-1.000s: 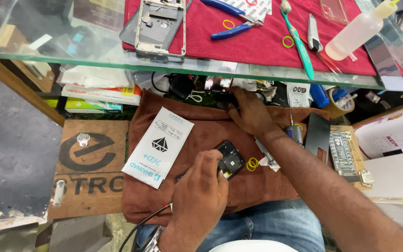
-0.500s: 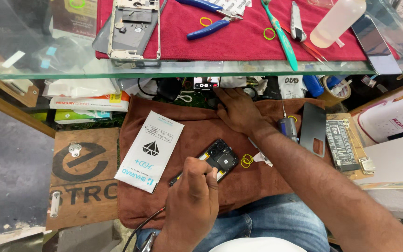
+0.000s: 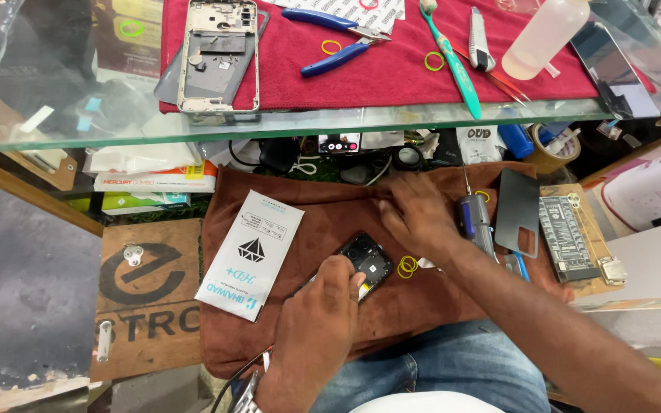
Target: The person assembles a smartphone by connecting a battery and securing the back cover. They then power on the device, navigate through the lock screen and home screen, and test the touch functionality by swiping and tapping various icons.
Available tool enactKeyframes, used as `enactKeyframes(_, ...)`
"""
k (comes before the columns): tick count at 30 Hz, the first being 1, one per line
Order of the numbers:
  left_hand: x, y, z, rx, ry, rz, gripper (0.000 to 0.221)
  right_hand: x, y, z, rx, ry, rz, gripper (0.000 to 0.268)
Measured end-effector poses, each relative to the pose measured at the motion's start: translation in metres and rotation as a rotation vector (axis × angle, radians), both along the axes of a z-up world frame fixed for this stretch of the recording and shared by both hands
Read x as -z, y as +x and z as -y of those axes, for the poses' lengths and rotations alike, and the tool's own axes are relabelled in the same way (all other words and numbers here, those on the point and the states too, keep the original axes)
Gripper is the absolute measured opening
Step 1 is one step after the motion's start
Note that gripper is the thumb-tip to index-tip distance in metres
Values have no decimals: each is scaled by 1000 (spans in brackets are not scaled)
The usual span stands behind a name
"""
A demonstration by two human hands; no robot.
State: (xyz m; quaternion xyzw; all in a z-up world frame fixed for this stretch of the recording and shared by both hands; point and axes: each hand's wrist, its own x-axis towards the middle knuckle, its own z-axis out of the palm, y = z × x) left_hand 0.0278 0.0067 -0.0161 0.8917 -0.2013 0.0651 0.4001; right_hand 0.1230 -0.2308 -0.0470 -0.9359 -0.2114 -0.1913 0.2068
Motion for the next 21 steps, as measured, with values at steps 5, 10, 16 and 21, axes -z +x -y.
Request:
enactKeyframes(5, 4, 50, -2, 54, 254, 412, 26, -21, -65, 19, 31, 111, 40, 30)
enactKeyframes(10, 6, 121, 1, 114, 372, 542, 18, -35, -109, 36, 96, 134, 11, 29)
enactKeyframes(16, 27, 183, 6, 215, 649, 618, 15, -32, -135, 46, 236, 127, 7, 29)
enactKeyframes(21, 29, 152, 18, -46, 534, 662, 30, -18, -149, 54, 291, 141, 50, 20)
